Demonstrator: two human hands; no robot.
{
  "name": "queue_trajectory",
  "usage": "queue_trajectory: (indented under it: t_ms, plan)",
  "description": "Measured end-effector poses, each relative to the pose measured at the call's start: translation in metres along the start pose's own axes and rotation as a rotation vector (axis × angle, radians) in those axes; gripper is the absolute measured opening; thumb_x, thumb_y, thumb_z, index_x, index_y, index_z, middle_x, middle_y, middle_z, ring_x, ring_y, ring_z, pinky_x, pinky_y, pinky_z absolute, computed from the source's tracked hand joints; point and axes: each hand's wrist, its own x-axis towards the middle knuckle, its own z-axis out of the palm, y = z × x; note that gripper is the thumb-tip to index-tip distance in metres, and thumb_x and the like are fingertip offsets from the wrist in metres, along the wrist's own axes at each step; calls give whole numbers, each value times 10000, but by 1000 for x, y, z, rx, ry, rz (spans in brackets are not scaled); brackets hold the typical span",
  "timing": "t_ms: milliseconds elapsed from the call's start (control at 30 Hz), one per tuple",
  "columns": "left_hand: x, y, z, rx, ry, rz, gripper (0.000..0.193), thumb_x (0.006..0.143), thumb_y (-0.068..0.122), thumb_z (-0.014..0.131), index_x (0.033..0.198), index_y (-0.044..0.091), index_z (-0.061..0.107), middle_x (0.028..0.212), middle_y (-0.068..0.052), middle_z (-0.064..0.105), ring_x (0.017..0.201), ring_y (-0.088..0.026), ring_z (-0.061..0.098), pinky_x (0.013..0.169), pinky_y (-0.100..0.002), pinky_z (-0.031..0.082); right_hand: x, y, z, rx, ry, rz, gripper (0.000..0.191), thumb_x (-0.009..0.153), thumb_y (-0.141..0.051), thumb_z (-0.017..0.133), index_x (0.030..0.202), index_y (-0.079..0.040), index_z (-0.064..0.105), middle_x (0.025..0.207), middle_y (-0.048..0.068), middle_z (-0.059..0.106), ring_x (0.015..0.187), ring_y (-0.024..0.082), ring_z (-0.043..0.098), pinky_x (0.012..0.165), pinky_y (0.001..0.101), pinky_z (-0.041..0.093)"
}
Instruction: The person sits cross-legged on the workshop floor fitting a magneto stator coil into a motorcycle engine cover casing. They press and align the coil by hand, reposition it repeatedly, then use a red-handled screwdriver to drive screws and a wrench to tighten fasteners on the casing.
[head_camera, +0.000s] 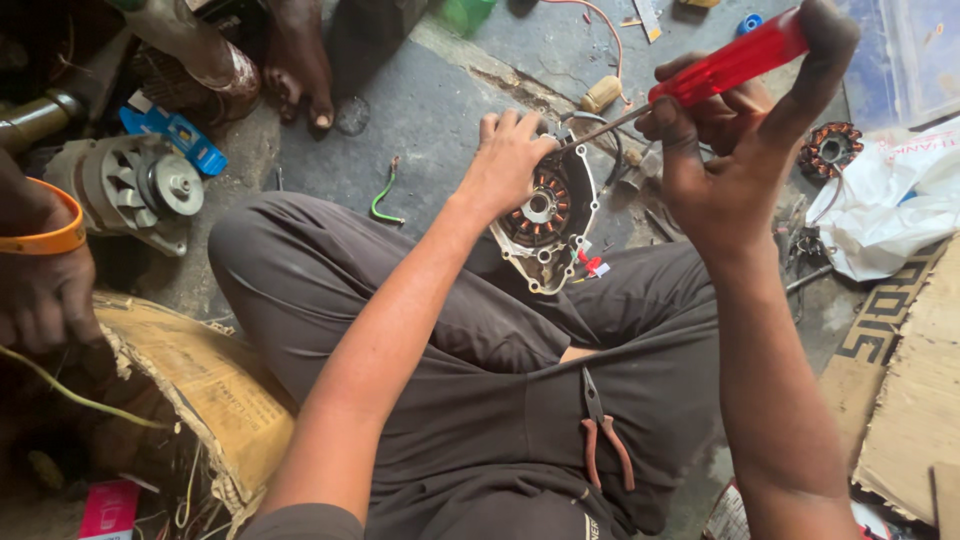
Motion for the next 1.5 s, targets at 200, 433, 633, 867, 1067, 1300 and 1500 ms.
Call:
queue_trajectory:
  t_ms: [200, 433, 633, 867, 1067, 1300, 1500]
  plan:
    - [2, 0, 1, -14, -13, -12, 393, 696, 12, 720, 1062, 148, 761, 1180, -106, 598, 1153, -336, 523, 983, -499, 358, -3, 2, -4, -2, -14, 45, 1029, 1210, 189, 625, 1590, -463, -75, 1351, 178, 564, 1108, 259, 679, 876, 352, 638]
    - [2, 0, 3, 54, 37, 44, 322, 724, -3, 677, 991, 159, 754, 1110, -98, 612, 1118, -317, 550, 971, -478, 372, -2, 1, 3, 40, 2, 64, 1009, 1183, 200, 612, 1598, -422, -65, 1405, 204, 507, 1145, 275, 668, 890, 372, 645]
    - [3, 1, 4, 103, 106, 86, 194, 791, 28, 632, 910, 150, 724, 1024, -88, 617, 1056, -298, 572, 935, -454, 394, 0, 0, 8, -20, 17, 19, 1041, 1180, 222, 632, 1619, -408, -71, 1543, 201, 310, 1174, 288, 648, 914, 389, 649]
    - [1, -2, 8, 56, 181, 107, 125, 824, 27, 639, 879, 127, 689, 987, -82, 617, 990, -295, 594, 904, -435, 433, -5, -5, 16, -47, 0, 3, 1034, 1116, 229, 629, 1623, -373, -42, 1339, 235, 591, 1170, 313, 698, 984, 402, 672]
    - [-1, -2, 5, -172, 162, 38, 263, 819, -58, 607, 1054, 58, 635, 1050, -154, 640, 918, -396, 624, 816, -482, 494, 1, -10, 20, -6, -18, 32, 952, 1135, 188, 638, 1609, -307, -23, 1316, 218, 615, 1152, 283, 716, 980, 380, 666]
    - [-1, 2, -6, -474, 124, -154, 495, 769, -43, 604, 1251, 70, 597, 1177, -196, 674, 1075, -448, 636, 903, -488, 521, 16, -7, 13, -198, 52, 15, 701, 1170, 112, 649, 1571, -186, 158, 1473, 211, 486, 1303, 262, 664, 972, 301, 630]
    - [10, 2, -19, -641, 142, -187, 329, 779, -1, 624, 1075, 96, 730, 1083, -132, 744, 1023, -324, 728, 913, -384, 579, 31, -15, -2, -4, 158, 70, 401, 1130, 10, 733, 1396, -121, 462, 1272, 83, 579, 1175, 143, 638, 974, 307, 563]
